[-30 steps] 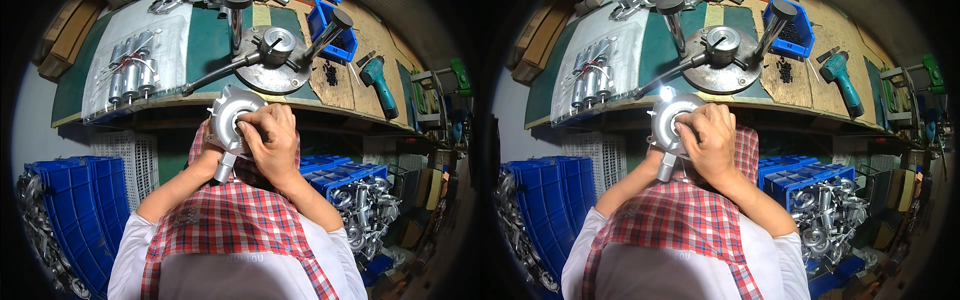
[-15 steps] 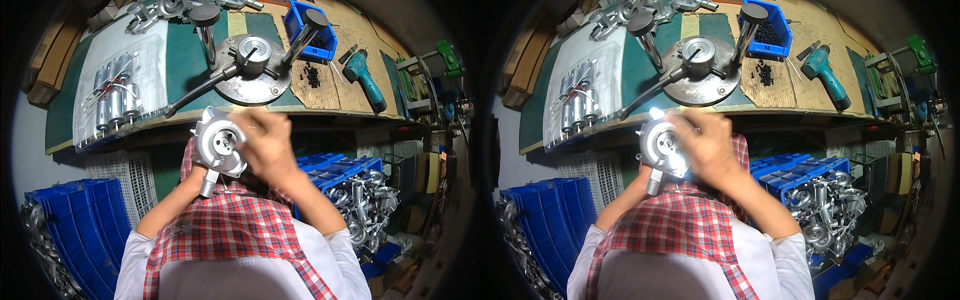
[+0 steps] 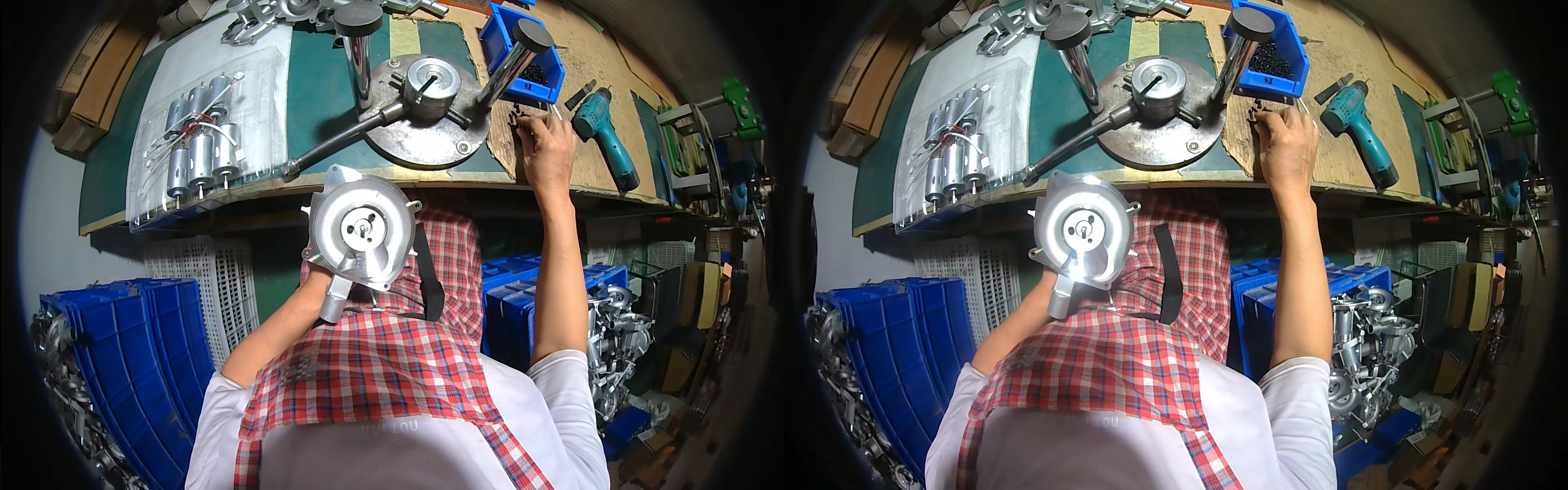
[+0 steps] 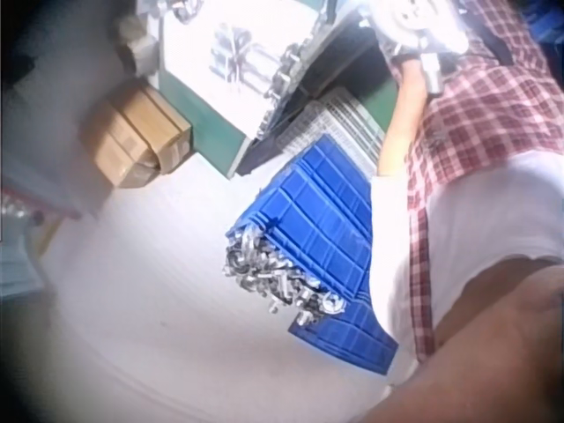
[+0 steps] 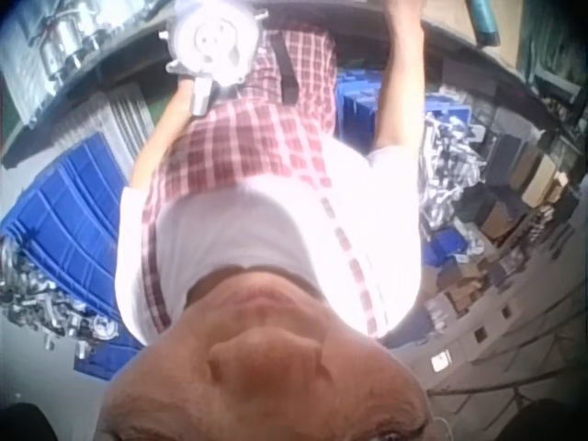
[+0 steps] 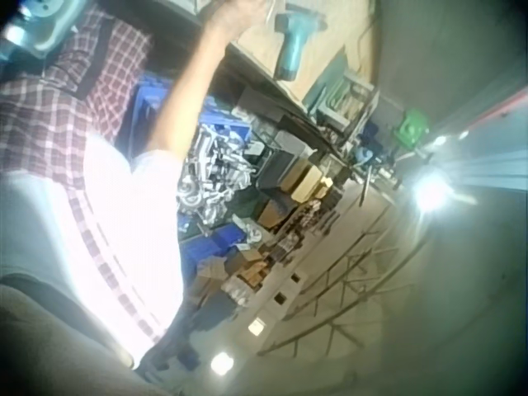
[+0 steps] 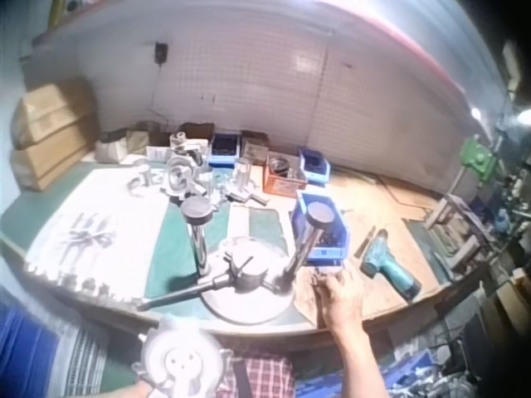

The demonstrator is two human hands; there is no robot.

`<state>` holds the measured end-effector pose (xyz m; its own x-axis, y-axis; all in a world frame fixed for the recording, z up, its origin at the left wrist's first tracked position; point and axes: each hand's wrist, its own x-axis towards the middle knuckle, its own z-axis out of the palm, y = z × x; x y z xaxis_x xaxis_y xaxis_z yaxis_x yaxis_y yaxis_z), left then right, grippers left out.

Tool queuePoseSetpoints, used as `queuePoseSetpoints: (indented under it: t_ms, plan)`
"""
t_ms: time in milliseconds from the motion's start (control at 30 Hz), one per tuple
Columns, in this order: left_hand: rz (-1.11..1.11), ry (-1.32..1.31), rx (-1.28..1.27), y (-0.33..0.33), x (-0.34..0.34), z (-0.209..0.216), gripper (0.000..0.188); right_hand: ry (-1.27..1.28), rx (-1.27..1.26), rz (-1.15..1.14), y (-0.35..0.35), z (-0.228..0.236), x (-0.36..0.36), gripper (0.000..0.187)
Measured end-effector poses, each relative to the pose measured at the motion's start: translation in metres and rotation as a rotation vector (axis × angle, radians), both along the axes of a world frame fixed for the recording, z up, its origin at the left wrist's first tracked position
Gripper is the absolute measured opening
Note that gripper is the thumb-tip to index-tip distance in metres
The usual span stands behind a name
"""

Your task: The person assembles small mechanical components on a workbench, attaching cylindrical motors to a circular metal housing and securing them with screws using a cordless drill. The person repeatedly picks parts from a blue bin, aligns them, and fastens them before placing the assembled unit aside.

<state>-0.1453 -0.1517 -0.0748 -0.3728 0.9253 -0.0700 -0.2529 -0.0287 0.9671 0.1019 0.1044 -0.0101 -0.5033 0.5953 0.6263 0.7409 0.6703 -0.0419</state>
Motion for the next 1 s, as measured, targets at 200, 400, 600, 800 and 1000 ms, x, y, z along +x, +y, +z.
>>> queuePoseSetpoints:
  t_ms: [200,400,600,800,1000]
  plan:
    - [-0.012,0.000,0.005,0.000,0.004,0.003,0.030,-0.178,-0.033,-0.052,0.003,0.003,-0.009,0.012]
    - [-0.027,-0.006,0.006,0.001,0.009,0.005,0.030,-0.365,-0.028,-0.129,0.010,0.014,-0.027,0.016]
    - [-0.045,-0.033,-0.001,0.000,0.008,0.006,0.031,0.270,-0.359,0.071,-0.007,0.027,-0.021,0.015]
    - [-0.056,-0.085,-0.013,-0.003,0.009,0.003,0.031,0.575,-0.960,0.568,-0.141,0.059,-0.065,0.013]
    - [-0.075,-0.206,-0.053,-0.007,0.011,0.001,0.032,0.323,-0.491,0.662,-0.168,0.035,-0.079,0.021]
